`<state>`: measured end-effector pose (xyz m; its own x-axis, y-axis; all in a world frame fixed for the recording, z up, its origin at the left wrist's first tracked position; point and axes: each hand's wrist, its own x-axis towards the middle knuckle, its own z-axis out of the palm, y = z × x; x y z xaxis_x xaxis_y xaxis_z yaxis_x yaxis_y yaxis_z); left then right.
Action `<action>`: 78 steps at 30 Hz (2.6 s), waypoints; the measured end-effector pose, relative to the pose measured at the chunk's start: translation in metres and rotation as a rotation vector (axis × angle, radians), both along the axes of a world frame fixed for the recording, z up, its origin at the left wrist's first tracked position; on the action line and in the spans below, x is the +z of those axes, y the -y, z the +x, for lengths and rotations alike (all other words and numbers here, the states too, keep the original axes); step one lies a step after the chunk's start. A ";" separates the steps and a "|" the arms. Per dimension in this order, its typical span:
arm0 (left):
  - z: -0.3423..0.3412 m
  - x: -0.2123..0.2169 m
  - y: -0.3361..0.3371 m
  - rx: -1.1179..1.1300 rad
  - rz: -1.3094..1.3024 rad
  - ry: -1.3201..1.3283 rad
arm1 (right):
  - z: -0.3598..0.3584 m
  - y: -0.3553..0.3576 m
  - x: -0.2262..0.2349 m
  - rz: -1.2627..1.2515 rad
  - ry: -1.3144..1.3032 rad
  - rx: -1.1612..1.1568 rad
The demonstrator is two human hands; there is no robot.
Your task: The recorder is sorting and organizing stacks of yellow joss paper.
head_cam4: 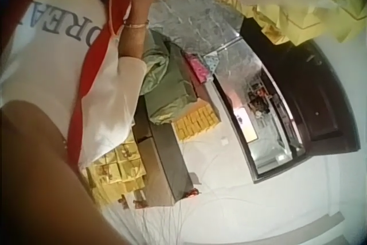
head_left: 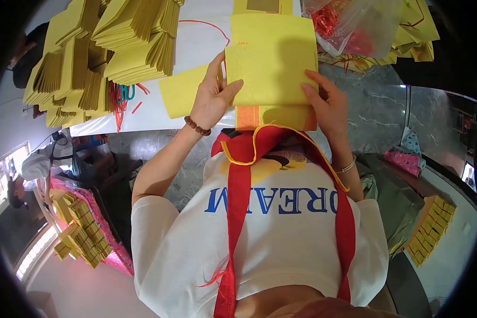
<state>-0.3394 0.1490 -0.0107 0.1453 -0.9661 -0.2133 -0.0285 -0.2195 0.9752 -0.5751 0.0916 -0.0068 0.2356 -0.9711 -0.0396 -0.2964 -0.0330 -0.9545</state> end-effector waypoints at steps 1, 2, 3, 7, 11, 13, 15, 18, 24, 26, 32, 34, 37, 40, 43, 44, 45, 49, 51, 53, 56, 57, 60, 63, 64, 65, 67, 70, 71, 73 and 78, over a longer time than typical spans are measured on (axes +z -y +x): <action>0.000 0.001 0.001 -0.019 0.019 -0.027 | 0.001 0.001 -0.003 0.017 0.005 -0.033; 0.000 0.004 0.003 -0.020 0.019 -0.027 | 0.002 0.002 -0.007 0.017 0.005 -0.035; -0.001 0.008 0.004 -0.008 0.032 -0.019 | 0.003 0.003 -0.011 0.026 0.009 -0.064; -0.003 0.008 0.005 0.021 0.010 -0.042 | 0.008 0.004 -0.011 -0.038 -0.018 -0.125; -0.005 0.005 0.005 0.057 -0.024 -0.001 | 0.010 0.005 -0.011 -0.046 -0.080 -0.127; -0.007 0.009 0.005 0.057 -0.006 0.201 | 0.011 0.004 -0.014 -0.028 -0.017 -0.146; -0.008 0.007 0.004 0.061 -0.040 0.285 | 0.012 0.004 -0.014 -0.053 -0.019 -0.148; -0.006 0.019 0.004 0.026 -0.093 0.561 | 0.010 0.006 -0.015 -0.070 -0.051 -0.146; -0.030 0.035 0.016 -0.125 -0.549 1.149 | 0.009 0.004 -0.014 -0.046 -0.071 -0.152; -0.048 0.035 0.024 -0.279 -0.610 1.245 | 0.010 0.005 -0.015 -0.045 -0.094 -0.150; -0.048 -0.001 0.027 -0.365 -0.566 1.297 | 0.007 -0.005 0.000 -0.030 -0.149 -0.089; -0.047 -0.001 0.030 -0.386 -0.537 1.302 | -0.001 -0.015 -0.001 -0.636 -0.554 -0.026; -0.047 -0.003 0.028 -0.396 -0.519 1.283 | -0.011 -0.032 0.001 -0.751 -0.733 0.365; -0.045 -0.002 0.025 -0.372 -0.529 1.283 | -0.017 -0.032 -0.011 -0.676 -0.687 0.401; -0.034 0.003 0.024 -0.374 -0.611 1.222 | -0.015 -0.034 -0.009 -0.615 -0.662 0.387; -0.035 0.004 0.025 -0.419 -0.644 1.154 | -0.015 -0.034 -0.009 -0.623 -0.650 0.397; -0.037 0.004 0.022 -0.455 -0.667 1.091 | -0.016 -0.034 -0.011 -0.627 -0.662 0.374; -0.053 0.011 0.016 -0.489 -0.645 1.391 | -0.020 -0.029 -0.009 -0.579 -0.597 0.416; -0.065 0.007 0.012 -0.368 -0.690 1.537 | -0.025 -0.030 -0.004 -0.372 -0.322 0.376; -0.070 -0.002 0.012 -0.211 -0.748 1.648 | -0.029 -0.027 -0.009 -0.150 -0.052 0.343; -0.055 0.000 0.015 -0.312 -0.722 1.433 | -0.034 -0.025 -0.022 -0.201 0.193 0.178; -0.046 0.012 0.016 -0.342 -0.686 1.259 | -0.034 -0.025 -0.026 -0.202 0.246 0.083; -0.005 0.027 0.006 -0.014 -0.962 0.951 | -0.036 -0.023 -0.027 -0.175 0.287 -0.017; 0.045 0.025 -0.027 0.161 -0.858 0.976 | -0.035 -0.028 -0.032 -0.123 0.256 -0.052; 0.056 0.011 -0.037 0.189 -0.795 1.028 | -0.034 -0.030 -0.034 -0.101 0.233 -0.055; 0.066 -0.007 -0.044 0.217 -0.733 1.066 | -0.033 -0.030 -0.030 -0.096 0.224 -0.061; 0.084 -0.047 -0.054 0.138 -0.688 1.216 | -0.030 -0.029 -0.030 -0.138 0.203 0.007; 0.083 -0.076 -0.063 0.009 -0.630 1.391 | -0.032 -0.027 -0.029 -0.143 0.202 0.024; 0.080 -0.082 -0.066 -0.002 -0.629 1.395 | -0.032 -0.027 -0.029 -0.141 0.199 0.024; 0.073 -0.079 -0.066 -0.020 -0.631 1.395 | -0.031 -0.029 -0.028 -0.125 0.211 0.030; 0.064 -0.065 -0.073 0.111 -0.593 1.449 | -0.032 -0.030 -0.035 -0.130 0.169 0.019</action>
